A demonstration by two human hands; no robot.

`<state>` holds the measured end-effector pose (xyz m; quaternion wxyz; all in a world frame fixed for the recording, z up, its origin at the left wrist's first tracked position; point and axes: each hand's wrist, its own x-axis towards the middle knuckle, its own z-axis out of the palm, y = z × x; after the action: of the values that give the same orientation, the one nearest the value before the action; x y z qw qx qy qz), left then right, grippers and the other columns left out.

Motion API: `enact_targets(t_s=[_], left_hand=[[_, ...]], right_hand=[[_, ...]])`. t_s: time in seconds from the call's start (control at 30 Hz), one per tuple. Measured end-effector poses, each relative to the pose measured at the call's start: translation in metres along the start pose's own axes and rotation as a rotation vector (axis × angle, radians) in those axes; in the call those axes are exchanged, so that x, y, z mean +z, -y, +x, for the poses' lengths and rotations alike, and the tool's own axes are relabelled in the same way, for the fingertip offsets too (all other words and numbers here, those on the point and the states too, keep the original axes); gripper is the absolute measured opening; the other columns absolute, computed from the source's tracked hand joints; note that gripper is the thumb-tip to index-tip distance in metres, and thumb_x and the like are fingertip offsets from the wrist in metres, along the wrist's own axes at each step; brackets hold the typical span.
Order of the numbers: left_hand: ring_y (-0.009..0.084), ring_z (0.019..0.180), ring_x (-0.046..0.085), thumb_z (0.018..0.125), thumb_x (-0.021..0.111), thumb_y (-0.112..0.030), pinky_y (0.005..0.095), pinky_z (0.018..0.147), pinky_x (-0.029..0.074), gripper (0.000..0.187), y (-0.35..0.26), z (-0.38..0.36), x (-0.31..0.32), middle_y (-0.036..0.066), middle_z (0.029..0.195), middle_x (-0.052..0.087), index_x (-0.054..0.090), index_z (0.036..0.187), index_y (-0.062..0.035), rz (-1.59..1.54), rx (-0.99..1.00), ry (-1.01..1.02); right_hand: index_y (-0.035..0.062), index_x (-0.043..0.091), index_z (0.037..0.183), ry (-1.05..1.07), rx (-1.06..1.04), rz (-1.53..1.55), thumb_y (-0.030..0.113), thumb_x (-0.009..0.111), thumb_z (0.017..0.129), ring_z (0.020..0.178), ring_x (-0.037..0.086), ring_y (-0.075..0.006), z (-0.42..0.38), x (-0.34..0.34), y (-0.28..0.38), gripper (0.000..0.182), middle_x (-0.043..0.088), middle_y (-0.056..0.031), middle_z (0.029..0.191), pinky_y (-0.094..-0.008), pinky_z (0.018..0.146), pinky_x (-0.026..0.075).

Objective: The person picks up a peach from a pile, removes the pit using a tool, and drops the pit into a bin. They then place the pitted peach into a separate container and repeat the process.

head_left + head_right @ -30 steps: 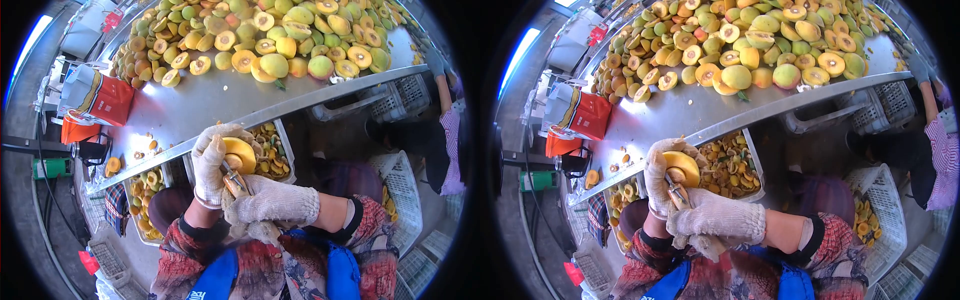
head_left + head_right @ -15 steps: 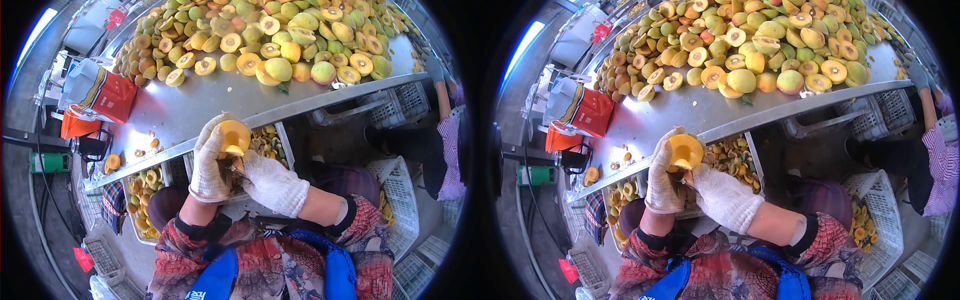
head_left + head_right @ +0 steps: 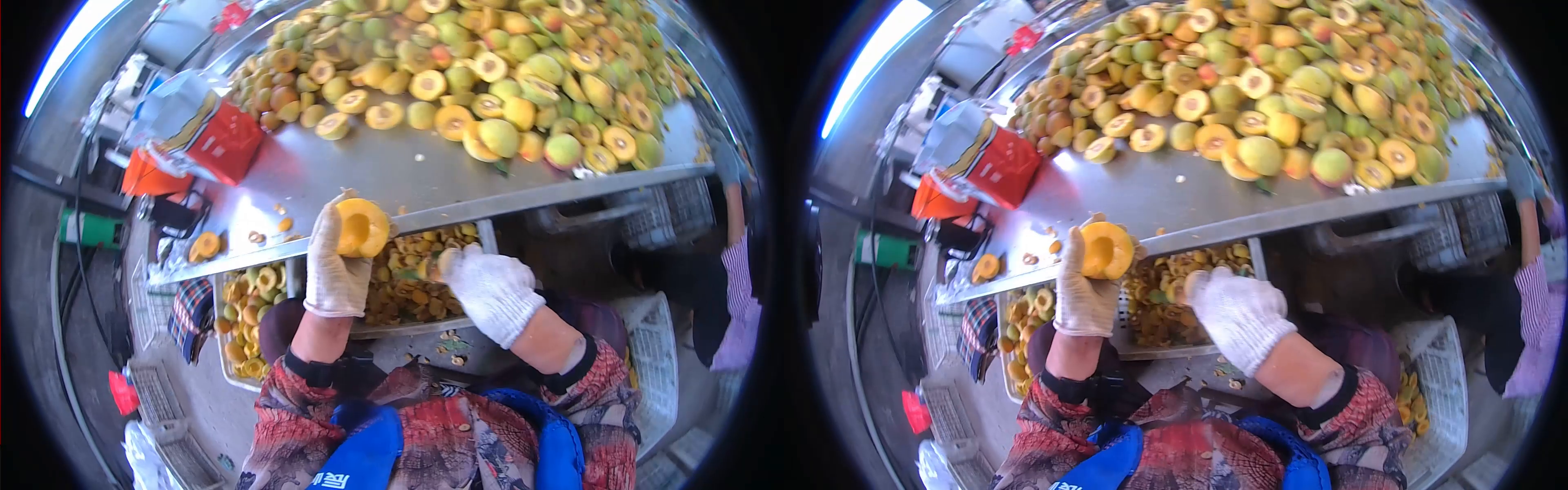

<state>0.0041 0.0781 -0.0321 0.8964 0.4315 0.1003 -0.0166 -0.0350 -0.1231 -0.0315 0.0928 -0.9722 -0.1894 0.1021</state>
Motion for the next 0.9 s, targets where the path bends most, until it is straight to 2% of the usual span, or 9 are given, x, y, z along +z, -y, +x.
enact_targets(t_s=[0.2, 0.33, 0.4, 0.47, 0.5, 0.6, 0.67, 0.73, 0.9], left_hand=[[0.0148, 0.099, 0.056, 0.093, 0.059, -0.023, 0.0291, 0.084, 0.049, 0.032, -0.075, -0.021, -0.056, 0.005, 0.104, 0.058, 0.056, 0.118, -0.004, 0.226, 0.309, -0.185], [0.0148, 0.095, 0.059, 0.091, 0.062, -0.018, 0.0262, 0.083, 0.049, 0.029, -0.136, -0.043, -0.178, 0.006, 0.102, 0.06, 0.059, 0.116, -0.0032, 0.548, 0.421, -0.522], [0.0194, 0.096, 0.06, 0.086, 0.068, -0.02, 0.0293, 0.085, 0.048, 0.036, -0.151, -0.067, -0.221, 0.01, 0.105, 0.062, 0.059, 0.115, -0.0013, 0.818, 0.51, -0.682], [0.0254, 0.099, 0.06, 0.082, 0.071, -0.022, 0.0336, 0.087, 0.048, 0.043, -0.156, -0.094, -0.292, 0.015, 0.108, 0.062, 0.057, 0.117, -0.0005, 1.271, 0.465, -0.863], [0.0283, 0.1, 0.06, 0.08, 0.072, -0.023, 0.0358, 0.088, 0.047, 0.047, -0.151, -0.104, -0.326, 0.017, 0.11, 0.062, 0.057, 0.118, -0.0001, 1.495, 0.425, -0.946], [0.0355, 0.107, 0.056, 0.077, 0.072, -0.024, 0.0415, 0.092, 0.045, 0.051, -0.118, -0.136, -0.398, 0.02, 0.113, 0.058, 0.055, 0.12, -0.0036, 1.883, 0.3, -1.03], [0.0385, 0.118, 0.048, 0.075, 0.072, -0.028, 0.045, 0.1, 0.038, 0.059, -0.108, -0.149, -0.374, 0.021, 0.127, 0.05, 0.051, 0.126, -0.0066, 1.747, 0.025, -0.992], [0.038, 0.122, 0.044, 0.075, 0.073, -0.032, 0.0508, 0.103, 0.033, 0.062, -0.098, -0.148, -0.347, 0.02, 0.13, 0.048, 0.051, 0.128, -0.0087, 2.049, 0.114, -0.935], [0.0386, 0.124, 0.042, 0.078, 0.064, -0.028, 0.0621, 0.101, 0.028, 0.055, -0.073, -0.095, -0.339, 0.018, 0.132, 0.046, 0.05, 0.13, -0.0164, 2.207, 0.307, -0.493]], right_hand=[[0.0094, 0.057, 0.1, 0.032, -0.014, -0.086, 0.015, 0.055, 0.082, 0.072, 0.065, -0.0294, 0.011, 0.003, 0.002, 0.019, 0.061, -0.0148, 0.088, -0.0407, 0.056, 0.054], [0.0137, 0.06, 0.102, 0.065, -0.05, -0.045, 0.018, 0.063, 0.076, 0.077, 0.064, -0.0318, 0.013, 0.019, -0.001, 0.026, 0.059, -0.0152, 0.091, -0.0424, 0.065, 0.054], [0.0107, 0.059, 0.1, 0.046, -0.083, 0.008, 0.019, 0.063, 0.078, 0.078, 0.063, -0.0352, 0.015, 0.016, 0.012, 0.024, 0.059, -0.0159, 0.092, -0.0442, 0.067, 0.053], [0.0081, 0.056, 0.1, -0.055, -0.185, 0.015, 0.018, 0.063, 0.078, 0.076, 0.064, -0.0348, 0.014, 0.024, 0.018, 0.025, 0.061, -0.014, 0.09, -0.0445, 0.064, 0.053], [0.0083, 0.057, 0.099, -0.017, -0.08, 0.045, 0.018, 0.063, 0.078, 0.078, 0.062, -0.0354, 0.016, 0.026, 0.025, 0.024, 0.059, -0.0145, 0.089, -0.0448, 0.065, 0.052], [0.0081, 0.057, 0.098, -0.126, -0.159, 0.112, 0.017, 0.063, 0.078, 0.08, 0.061, -0.0369, 0.016, 0.028, 0.037, 0.023, 0.059, -0.0163, 0.09, -0.0449, 0.067, 0.052], [0.0061, 0.057, 0.099, -0.148, -0.139, 0.138, 0.014, 0.064, 0.077, 0.079, 0.061, -0.0388, 0.016, 0.026, 0.048, 0.024, 0.059, -0.0188, 0.09, -0.0462, 0.067, 0.051], [0.0046, 0.056, 0.099, -0.136, -0.141, 0.14, 0.012, 0.064, 0.077, 0.079, 0.06, -0.0402, 0.017, 0.022, 0.058, 0.025, 0.059, -0.0202, 0.09, -0.0471, 0.068, 0.05], [-0.0006, 0.052, 0.094, -0.082, 0.032, 0.266, 0.009, 0.061, 0.078, 0.077, 0.059, -0.0433, 0.021, 0.028, 0.107, 0.021, 0.059, -0.025, 0.082, -0.0443, 0.066, 0.048]])
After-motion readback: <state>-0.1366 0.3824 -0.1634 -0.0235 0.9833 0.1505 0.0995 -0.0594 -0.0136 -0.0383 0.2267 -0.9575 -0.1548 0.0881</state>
